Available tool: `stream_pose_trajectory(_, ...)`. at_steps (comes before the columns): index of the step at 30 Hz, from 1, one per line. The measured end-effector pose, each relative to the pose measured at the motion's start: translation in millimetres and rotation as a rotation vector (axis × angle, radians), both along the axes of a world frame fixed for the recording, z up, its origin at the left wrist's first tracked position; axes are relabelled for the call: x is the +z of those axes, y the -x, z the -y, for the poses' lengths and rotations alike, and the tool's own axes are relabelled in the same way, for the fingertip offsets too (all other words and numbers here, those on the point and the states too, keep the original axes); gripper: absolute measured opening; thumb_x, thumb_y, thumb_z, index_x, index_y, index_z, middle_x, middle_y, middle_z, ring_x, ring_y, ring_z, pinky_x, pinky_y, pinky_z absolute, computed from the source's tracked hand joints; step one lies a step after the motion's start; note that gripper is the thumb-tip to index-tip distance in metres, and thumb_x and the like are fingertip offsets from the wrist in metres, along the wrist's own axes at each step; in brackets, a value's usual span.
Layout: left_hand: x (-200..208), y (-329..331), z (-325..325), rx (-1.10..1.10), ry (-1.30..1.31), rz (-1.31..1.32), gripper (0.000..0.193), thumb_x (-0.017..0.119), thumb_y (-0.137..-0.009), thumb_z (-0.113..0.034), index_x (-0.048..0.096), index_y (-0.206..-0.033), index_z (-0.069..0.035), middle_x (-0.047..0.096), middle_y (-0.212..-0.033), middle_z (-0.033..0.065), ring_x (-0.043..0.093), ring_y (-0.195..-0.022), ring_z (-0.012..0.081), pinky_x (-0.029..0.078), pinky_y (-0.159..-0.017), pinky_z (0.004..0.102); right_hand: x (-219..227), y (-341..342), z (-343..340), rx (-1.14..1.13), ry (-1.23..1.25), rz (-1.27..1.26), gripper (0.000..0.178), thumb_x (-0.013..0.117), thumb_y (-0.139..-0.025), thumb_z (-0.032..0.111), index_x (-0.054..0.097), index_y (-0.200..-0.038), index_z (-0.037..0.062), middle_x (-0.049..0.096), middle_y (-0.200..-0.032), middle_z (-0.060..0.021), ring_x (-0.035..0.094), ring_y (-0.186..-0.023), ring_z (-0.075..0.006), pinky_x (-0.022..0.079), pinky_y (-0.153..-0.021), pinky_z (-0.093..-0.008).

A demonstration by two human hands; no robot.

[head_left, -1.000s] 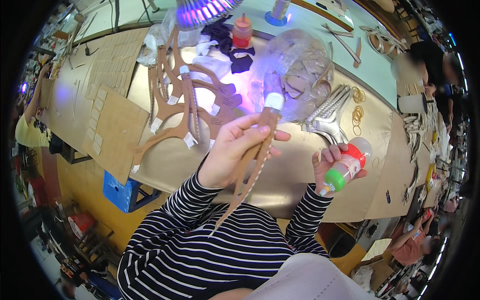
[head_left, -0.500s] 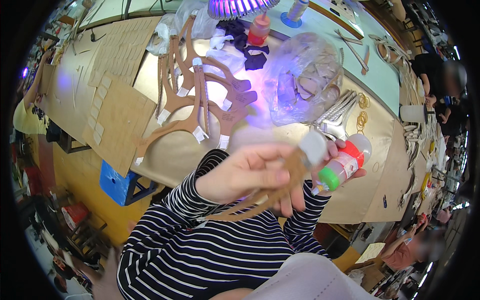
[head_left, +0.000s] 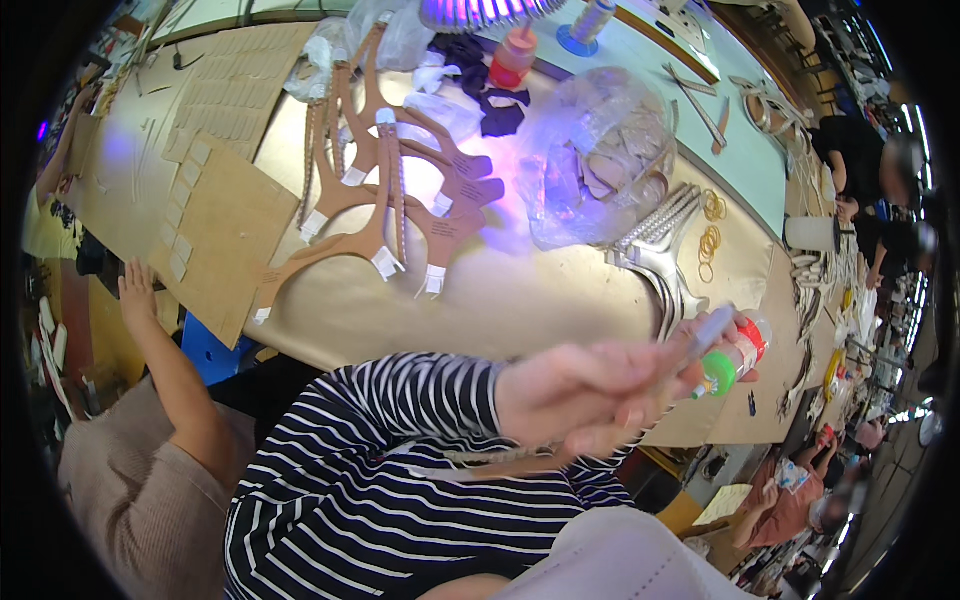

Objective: The person applies glue to small wooden pieces and attaches them to larger wooden cutouts on a workbench. They handle the pieces one at a time, pressing them into place and occasionally adjusting their position.

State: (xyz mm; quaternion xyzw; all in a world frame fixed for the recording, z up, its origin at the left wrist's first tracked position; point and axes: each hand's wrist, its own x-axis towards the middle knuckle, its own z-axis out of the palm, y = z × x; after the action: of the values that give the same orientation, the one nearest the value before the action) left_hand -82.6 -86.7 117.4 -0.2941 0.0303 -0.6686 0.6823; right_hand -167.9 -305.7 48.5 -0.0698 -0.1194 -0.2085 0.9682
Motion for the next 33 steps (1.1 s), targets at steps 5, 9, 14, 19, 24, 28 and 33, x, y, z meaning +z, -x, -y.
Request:
stream_pose_trajectory(5, -53, -54, -10, 0.354, -0.862, 0.729, 0.024, 0.053, -0.096, -0.020, 0.053, -0.113, -0.004, 0.064, -0.090, 0.0059, 0.056, -0.059, 0.0073, 0.046, -0.054, 0.0168, -5, 10, -1, -0.066, 0.033, -0.095, 0.068, 0.078, -0.072, 0.041, 0.044, -0.120, 0.0064, 0.050, -0.099, -0.0029, 0.049, -0.090, -0.0169, 0.037, -0.092, -0.0386)
stream_pose_trajectory(9, -71, -66, -28, 0.395, -1.012, 0.962, 0.022, 0.053, -0.096, -0.019, 0.056, -0.111, -0.004, 0.065, -0.083, 0.0026, 0.051, -0.057, 0.0031, 0.038, -0.048, 0.0165, -14, 4, -13, -0.091, 0.074, -0.246, 0.073, 0.076, -0.072, 0.052, 0.043, -0.118, 0.0061, 0.049, -0.096, -0.0047, 0.048, -0.088, -0.0174, 0.039, -0.091, -0.0392)
stream_pose_trajectory(14, -57, -59, -38, 0.538, -1.058, 1.101, 0.027, 0.053, -0.095, -0.019, 0.057, -0.116, -0.003, 0.066, -0.081, 0.0045, 0.050, -0.056, 0.0034, 0.036, -0.047, 0.0180, -22, -4, -20, -0.046, 0.080, -0.282, 0.073, 0.075, -0.073, 0.051, 0.043, -0.118, 0.0046, 0.050, -0.097, -0.0057, 0.048, -0.088, -0.0192, 0.040, -0.088, -0.0392)
stream_pose_trajectory(19, -40, -57, -48, 0.597, -1.076, 1.225, 0.029, 0.052, -0.095, -0.016, 0.055, -0.119, -0.001, 0.067, -0.083, 0.0077, 0.050, -0.058, 0.0041, 0.037, -0.050, 0.0183, -28, -3, -16, -0.095, 0.398, -0.574, 0.073, 0.071, -0.076, 0.053, 0.046, -0.121, 0.0020, 0.051, -0.094, -0.0077, 0.049, -0.083, -0.0195, 0.041, -0.084, -0.0383)
stream_pose_trajectory(24, -24, -56, -55, 0.635, -1.079, 1.230, 0.028, 0.052, -0.096, -0.014, 0.054, -0.120, 0.000, 0.068, -0.085, 0.0085, 0.051, -0.060, 0.0039, 0.037, -0.051, 0.0179, -32, -1, -13, -0.284, 1.072, -1.222, 0.053, 0.073, -0.080, 0.026, 0.050, -0.119, -0.0009, 0.056, -0.100, -0.0120, 0.057, -0.086, -0.0217, 0.047, -0.081, -0.0352)
stream_pose_trajectory(28, -10, -48, -48, 0.696, -1.041, 1.210, 0.027, 0.054, -0.094, -0.010, 0.056, -0.118, 0.001, 0.068, -0.086, 0.0092, 0.055, -0.065, 0.0050, 0.040, -0.055, 0.0179, -35, 3, -15, -0.353, 1.799, -1.357, 0.060, 0.074, -0.077, 0.020, 0.046, -0.126, -0.0010, 0.062, -0.102, -0.0142, 0.062, -0.092, -0.0219, 0.048, -0.084, -0.0317)
stream_pose_trajectory(33, -1, -46, -31, 0.827, -1.024, 1.563, 0.019, 0.062, -0.088, -0.007, 0.064, -0.104, 0.003, 0.067, -0.090, 0.0077, 0.060, -0.074, 0.0115, 0.048, -0.067, 0.0239, -31, 11, -14, -0.423, 2.099, -1.397, 0.056, 0.071, -0.082, 0.018, 0.048, -0.129, -0.0031, 0.057, -0.104, -0.0089, 0.055, -0.094, -0.0156, 0.045, -0.085, -0.0304)
